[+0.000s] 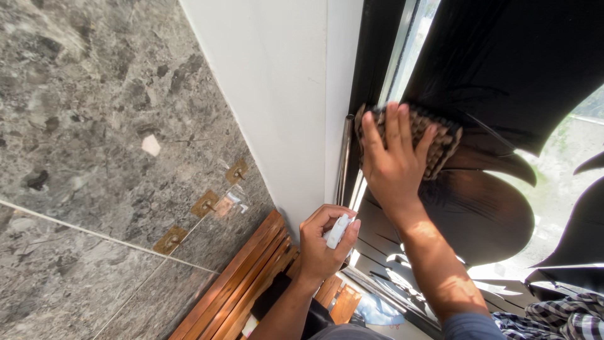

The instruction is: The person cleans a black decorative panel on a glass door by spraying liquid and wiping the surface with a cloth.

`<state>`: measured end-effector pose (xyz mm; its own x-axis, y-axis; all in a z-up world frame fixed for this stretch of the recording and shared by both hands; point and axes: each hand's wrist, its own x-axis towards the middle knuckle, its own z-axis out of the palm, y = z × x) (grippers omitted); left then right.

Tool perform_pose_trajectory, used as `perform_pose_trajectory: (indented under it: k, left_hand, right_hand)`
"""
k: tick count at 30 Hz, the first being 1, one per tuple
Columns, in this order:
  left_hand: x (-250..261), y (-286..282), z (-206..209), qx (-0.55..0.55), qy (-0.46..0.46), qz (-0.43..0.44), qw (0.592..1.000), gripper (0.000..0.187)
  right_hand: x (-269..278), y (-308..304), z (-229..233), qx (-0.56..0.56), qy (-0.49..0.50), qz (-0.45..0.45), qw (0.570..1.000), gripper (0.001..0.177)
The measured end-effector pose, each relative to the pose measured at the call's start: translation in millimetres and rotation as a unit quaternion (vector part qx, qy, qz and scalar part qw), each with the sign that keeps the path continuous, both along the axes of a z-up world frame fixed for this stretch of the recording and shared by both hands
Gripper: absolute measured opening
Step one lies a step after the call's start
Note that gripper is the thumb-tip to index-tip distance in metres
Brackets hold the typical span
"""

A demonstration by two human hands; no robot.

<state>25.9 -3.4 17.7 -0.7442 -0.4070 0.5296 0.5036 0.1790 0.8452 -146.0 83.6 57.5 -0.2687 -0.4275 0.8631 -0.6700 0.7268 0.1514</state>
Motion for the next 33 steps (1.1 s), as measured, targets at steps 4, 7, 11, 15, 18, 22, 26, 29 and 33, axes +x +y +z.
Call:
perform_pose_trajectory:
  k: [4,7,11,15,18,22,26,29,33]
  left_hand:
    - [5,1,1,0.009,-0.009,-0.004,1.0,0.011]
    - [10,0,1,0.018,-0.023,-0.004,1.0,0.01]
    - [12,-1,-2,0.029,-0.018,-0.002,0.999,0.01]
    - [8,0,0,0.044,0.003,-0.022,0.999,0.01]
    - [8,0,7,0.039,0.001,-0.023,0.999,0.011]
    - [4,-2,19,0.035,0.008,-0.026,0.999,0.01]
    - [-4,-11,41,0.021,0.038,-0.004,0.999,0.01]
    - [-11,-16,61,0.024,0.039,0.024,0.999,0.01]
    - [-23,-23,82,0.042,0.035,0.029,0.998,0.011]
  right_hand:
    - [14,-7,44,-0.02,-0.025,-0.015,0.999,0.04]
    - [15,-9,44,-0.025,-0.04,-0.005,0.999,0.043]
    - [15,-12,5,-0.047,-0.117,0.091,0.988,0.048]
    - [6,-18,-8,-0.056,-0.077,0.07,0.993,0.049]
    - [3,-22,17,-0.056,-0.058,0.064,0.995,0.049]
    - [6,-28,78,-0.076,-0.037,0.054,0.995,0.046]
    - [10,-34,115,-0.098,-0.018,0.046,0.994,0.045]
    - [9,-36,104,-0.103,-0.019,0.065,0.992,0.05]
    - [3,-38,71,-0.093,-0.004,0.064,0.994,0.054]
